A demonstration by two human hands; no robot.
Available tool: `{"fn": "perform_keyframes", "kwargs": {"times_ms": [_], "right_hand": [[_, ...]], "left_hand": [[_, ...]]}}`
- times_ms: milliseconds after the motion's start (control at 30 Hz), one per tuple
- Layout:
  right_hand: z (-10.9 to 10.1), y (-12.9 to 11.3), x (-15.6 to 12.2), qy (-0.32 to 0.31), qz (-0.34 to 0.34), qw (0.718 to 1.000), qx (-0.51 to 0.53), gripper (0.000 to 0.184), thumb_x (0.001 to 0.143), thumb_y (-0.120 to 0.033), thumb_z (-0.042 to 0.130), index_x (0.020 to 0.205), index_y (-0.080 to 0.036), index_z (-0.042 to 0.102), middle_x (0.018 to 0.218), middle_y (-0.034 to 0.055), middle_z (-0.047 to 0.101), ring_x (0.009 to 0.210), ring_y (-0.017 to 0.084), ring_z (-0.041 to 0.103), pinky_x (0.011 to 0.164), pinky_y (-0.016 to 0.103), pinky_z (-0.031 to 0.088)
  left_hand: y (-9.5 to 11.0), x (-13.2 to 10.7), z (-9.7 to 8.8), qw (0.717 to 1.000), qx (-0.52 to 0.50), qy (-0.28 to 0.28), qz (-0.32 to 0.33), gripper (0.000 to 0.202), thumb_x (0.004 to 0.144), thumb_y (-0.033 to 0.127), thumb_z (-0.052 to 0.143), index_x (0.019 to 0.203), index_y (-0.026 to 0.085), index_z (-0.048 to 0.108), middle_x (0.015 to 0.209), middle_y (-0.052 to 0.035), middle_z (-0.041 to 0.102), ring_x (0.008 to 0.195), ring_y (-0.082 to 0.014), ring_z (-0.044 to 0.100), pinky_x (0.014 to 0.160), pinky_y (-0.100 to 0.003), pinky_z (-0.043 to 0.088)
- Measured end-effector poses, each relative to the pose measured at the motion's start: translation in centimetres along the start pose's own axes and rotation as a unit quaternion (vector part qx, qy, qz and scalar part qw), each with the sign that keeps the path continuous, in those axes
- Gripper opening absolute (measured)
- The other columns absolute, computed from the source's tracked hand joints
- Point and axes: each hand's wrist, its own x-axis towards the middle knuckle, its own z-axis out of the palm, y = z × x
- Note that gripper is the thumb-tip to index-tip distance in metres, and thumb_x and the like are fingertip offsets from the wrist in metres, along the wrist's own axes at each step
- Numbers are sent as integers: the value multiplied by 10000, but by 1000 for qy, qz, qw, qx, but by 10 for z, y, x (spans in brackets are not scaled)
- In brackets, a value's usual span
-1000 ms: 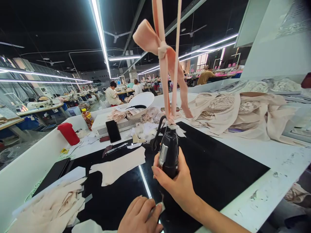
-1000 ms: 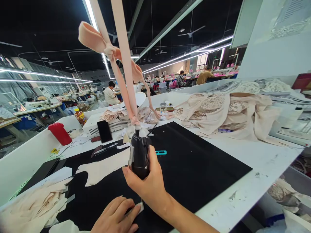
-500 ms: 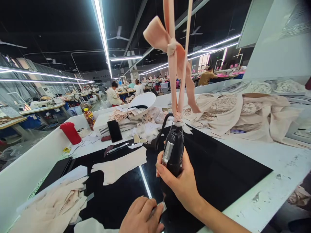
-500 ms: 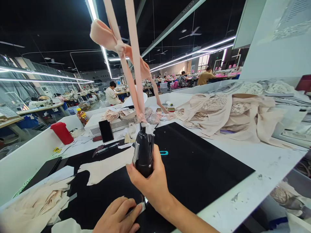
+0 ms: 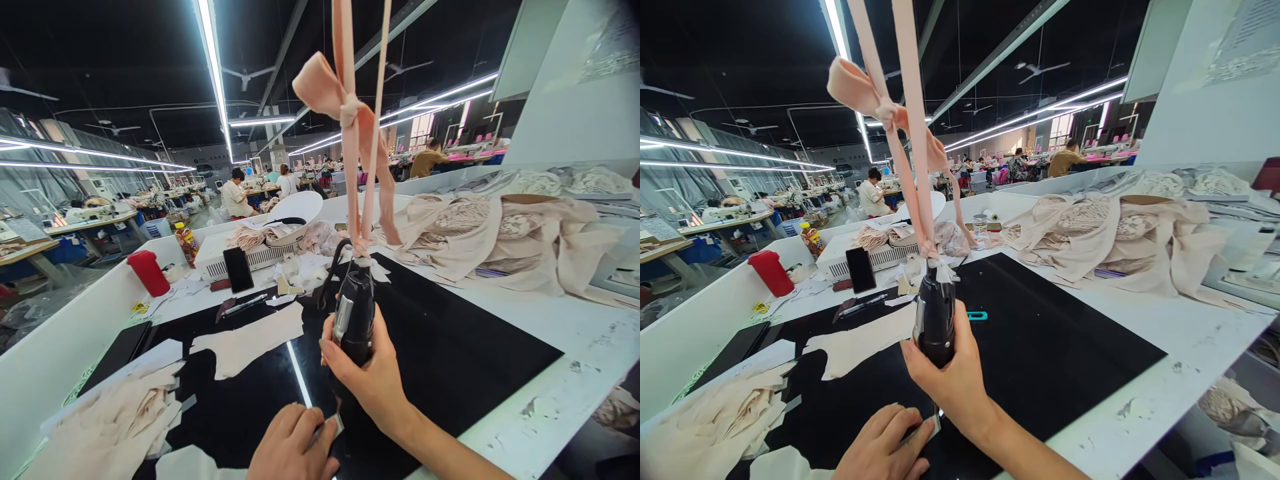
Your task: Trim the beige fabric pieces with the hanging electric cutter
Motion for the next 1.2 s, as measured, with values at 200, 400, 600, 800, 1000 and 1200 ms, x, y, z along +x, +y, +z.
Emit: {"fn": "perform_keyframes", "kwargs": {"times_ms": [200, 400, 600, 800, 1000, 1200], "right_hand": [[0, 0, 0, 0, -4, 1000, -10, 213, 914, -264, 703, 1010, -279, 513, 819, -46, 613, 593, 140, 572, 557, 279, 514], [-4, -6, -4, -4, 15, 999, 36, 330, 905, -298, 758, 1117, -285, 506, 814, -52, 615, 588, 138, 572, 580, 280, 520], [-5, -3, -10, -13, 18, 999, 23, 334, 903, -272, 756, 1137, -288, 518, 827, -39, 640, 587, 143, 581, 558, 280, 519], [-5, -2, -10, -5, 7, 1000, 8, 283, 908, -254, 729, 1114, -283, 536, 829, -34, 642, 584, 143, 586, 565, 286, 528], [-8, -6, -12, -14, 16, 1000, 8, 326, 893, -269, 753, 1123, -290, 523, 801, -45, 629, 583, 145, 581, 549, 276, 511], [-11, -14, -14, -5, 13, 1000, -2, 315, 874, -271, 764, 1087, -290, 532, 775, -47, 638, 565, 139, 584, 543, 262, 531]], "left_hand": [[-2, -6, 5, 1000, -6, -11, 6, 283, 1087, 331, 511, 1252, 156, 662, 1025, -39, 666, 875, -178, 683, 815, -286, 605], [0, -1, 3, 1000, 1, -2, 7, 282, 1072, 368, 554, 1214, 154, 670, 988, -40, 674, 842, -175, 675, 785, -290, 606], [0, -3, 3, 1000, -7, -13, -1, 299, 1091, 373, 511, 1237, 164, 666, 1006, -37, 679, 848, -177, 687, 797, -288, 612], [-2, 1, -6, 1000, -24, -13, -2, 380, 1141, 345, 350, 1240, 160, 667, 999, -42, 695, 862, -164, 712, 810, -269, 622], [-4, 14, -37, 999, -29, 26, -9, 444, 1161, 295, 270, 1119, 162, 692, 926, -15, 725, 813, -125, 730, 802, -244, 630], [1, -2, -36, 998, -36, 41, -9, 343, 1131, 205, 379, 1028, 184, 705, 867, 6, 718, 741, -115, 725, 844, -262, 634]]}}
